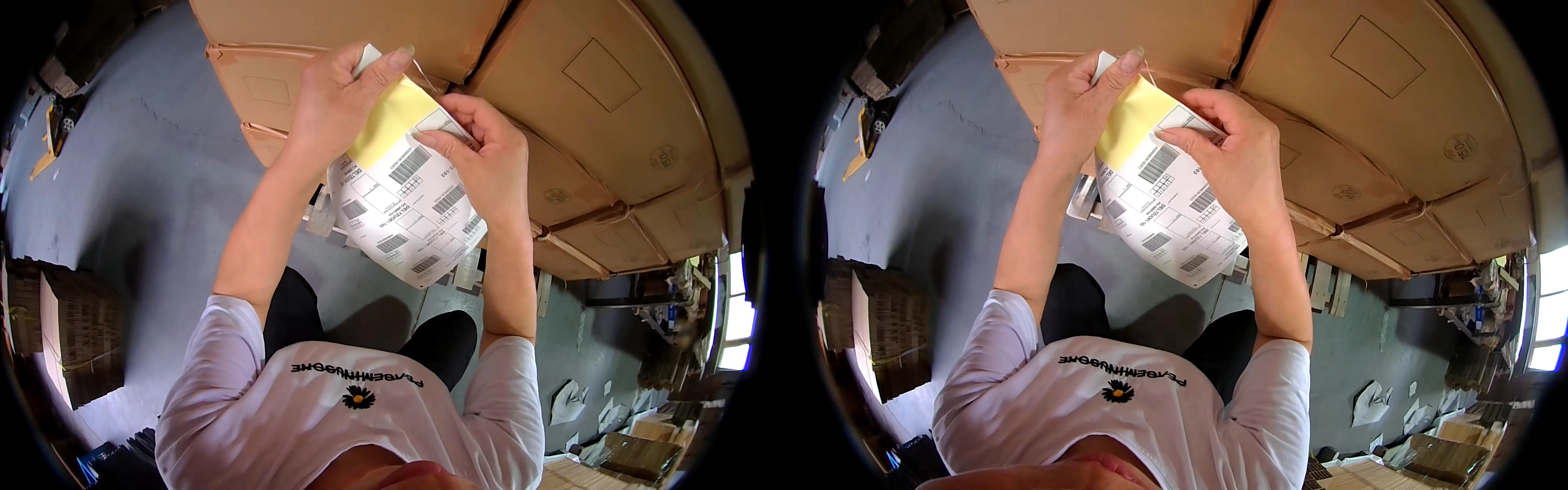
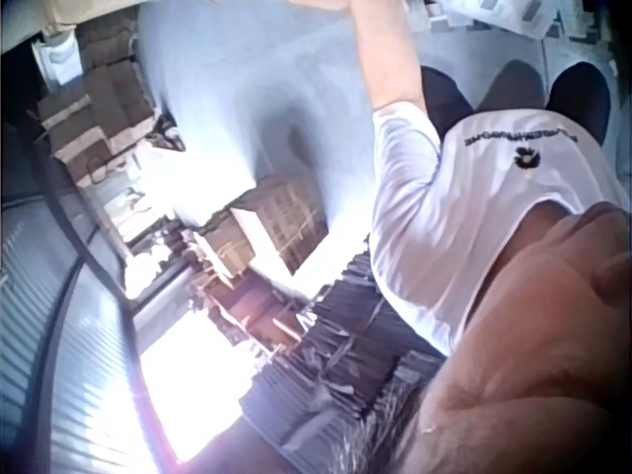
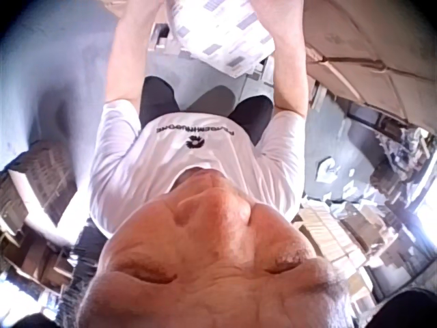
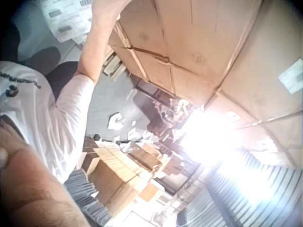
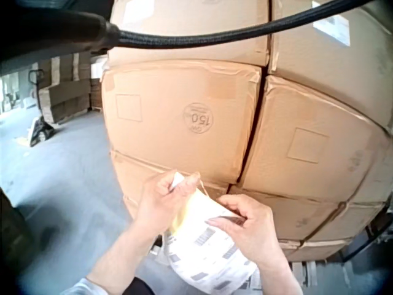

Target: The person repeatedly peels shipping labels from a yellow sheet and sticks them onto stacked cardboard boxes in a warehouse. They handle the label sheet and boxes by hand, moving between boxes to apply labels one at a time.

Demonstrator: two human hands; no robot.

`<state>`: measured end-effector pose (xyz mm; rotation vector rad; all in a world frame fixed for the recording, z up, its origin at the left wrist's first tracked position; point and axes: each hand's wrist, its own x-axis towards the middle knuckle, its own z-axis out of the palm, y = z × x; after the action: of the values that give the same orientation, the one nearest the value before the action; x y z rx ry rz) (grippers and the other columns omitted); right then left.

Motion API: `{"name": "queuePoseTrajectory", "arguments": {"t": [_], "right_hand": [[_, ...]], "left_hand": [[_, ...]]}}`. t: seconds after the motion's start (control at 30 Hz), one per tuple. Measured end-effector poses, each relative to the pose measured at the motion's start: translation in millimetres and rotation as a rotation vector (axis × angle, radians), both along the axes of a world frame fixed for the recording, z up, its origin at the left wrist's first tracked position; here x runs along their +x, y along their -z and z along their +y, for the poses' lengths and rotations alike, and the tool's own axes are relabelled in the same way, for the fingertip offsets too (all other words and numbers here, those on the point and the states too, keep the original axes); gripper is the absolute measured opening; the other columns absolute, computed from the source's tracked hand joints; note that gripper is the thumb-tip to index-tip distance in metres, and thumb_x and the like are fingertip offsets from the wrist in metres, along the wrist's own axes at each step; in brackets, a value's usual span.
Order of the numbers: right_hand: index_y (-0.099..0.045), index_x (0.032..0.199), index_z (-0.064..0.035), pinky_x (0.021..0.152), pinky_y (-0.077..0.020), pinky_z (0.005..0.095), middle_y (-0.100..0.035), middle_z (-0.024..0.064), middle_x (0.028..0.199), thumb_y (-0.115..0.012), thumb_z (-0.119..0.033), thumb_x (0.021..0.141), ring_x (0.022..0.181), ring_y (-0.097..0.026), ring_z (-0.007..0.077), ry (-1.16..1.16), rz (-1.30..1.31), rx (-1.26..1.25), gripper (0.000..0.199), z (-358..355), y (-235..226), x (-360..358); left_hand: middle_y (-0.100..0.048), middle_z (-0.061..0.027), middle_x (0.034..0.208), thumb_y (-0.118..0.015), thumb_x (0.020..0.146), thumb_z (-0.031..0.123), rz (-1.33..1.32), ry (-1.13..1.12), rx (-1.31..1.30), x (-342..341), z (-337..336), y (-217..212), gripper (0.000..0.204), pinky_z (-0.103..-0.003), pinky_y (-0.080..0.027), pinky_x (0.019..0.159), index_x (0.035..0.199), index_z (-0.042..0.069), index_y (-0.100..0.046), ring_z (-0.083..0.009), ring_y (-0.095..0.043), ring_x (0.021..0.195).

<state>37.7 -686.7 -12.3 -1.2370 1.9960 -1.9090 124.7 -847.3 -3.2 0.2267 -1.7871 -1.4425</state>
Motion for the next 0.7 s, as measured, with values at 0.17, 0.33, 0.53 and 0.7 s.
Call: {"name": "queuePoseTrajectory", "arguments": {"t": [0.17,0.33,0.53,0.7], "right_hand": [[-0.074,0.1,-0.0031,0.061,-0.0539,0.0263,-0.07,0.007,0.09,-0.081,-0.005,0.078,0.072,-0.067,0.0178,0.273,0.701,-0.092,0.023,-13,2,12],[-0.075,0.1,-0.0042,0.06,-0.0552,0.0273,-0.072,0.0065,0.094,-0.081,-0.003,0.076,0.072,-0.067,0.0191,0.325,1.028,-0.244,0.025,-22,14,-5],[-0.074,0.093,-0.0036,0.063,-0.0553,0.0283,-0.072,0.0077,0.097,-0.078,0.001,0.076,0.077,-0.068,0.0196,0.233,0.989,-0.264,0.018,-33,26,-12],[-0.067,0.083,-0.0057,0.08,-0.0501,0.0369,-0.069,0.0047,0.105,-0.075,-0.001,0.077,0.094,-0.064,0.0256,0.161,0.796,-0.264,0.011,-42,30,-9]], "left_hand": [[-0.063,0.0027,0.072,-0.072,0.094,0.034,-0.103,-0.077,0.095,10,-14,5,0.034,-0.022,-0.044,0.055,0.085,0.002,-0.07,-0.003,-0.054,0.062],[-0.064,0.0017,0.072,-0.071,0.095,0.032,-0.108,-0.022,0.286,6,-10,10,0.033,-0.022,-0.044,0.052,0.081,0.002,-0.068,-0.0032,-0.054,0.061],[-0.066,-0.0008,0.073,-0.07,0.096,0.03,-0.128,0.045,0.351,7,-24,20,0.032,-0.023,-0.046,0.052,0.084,0.001,-0.068,-0.004,-0.056,0.061],[-0.067,-0.0018,0.075,-0.072,0.094,0.031,-0.207,-0.029,0.326,2,-34,27,0.033,-0.025,-0.048,0.054,0.087,-0.001,-0.07,-0.0062,-0.059,0.063]]}}
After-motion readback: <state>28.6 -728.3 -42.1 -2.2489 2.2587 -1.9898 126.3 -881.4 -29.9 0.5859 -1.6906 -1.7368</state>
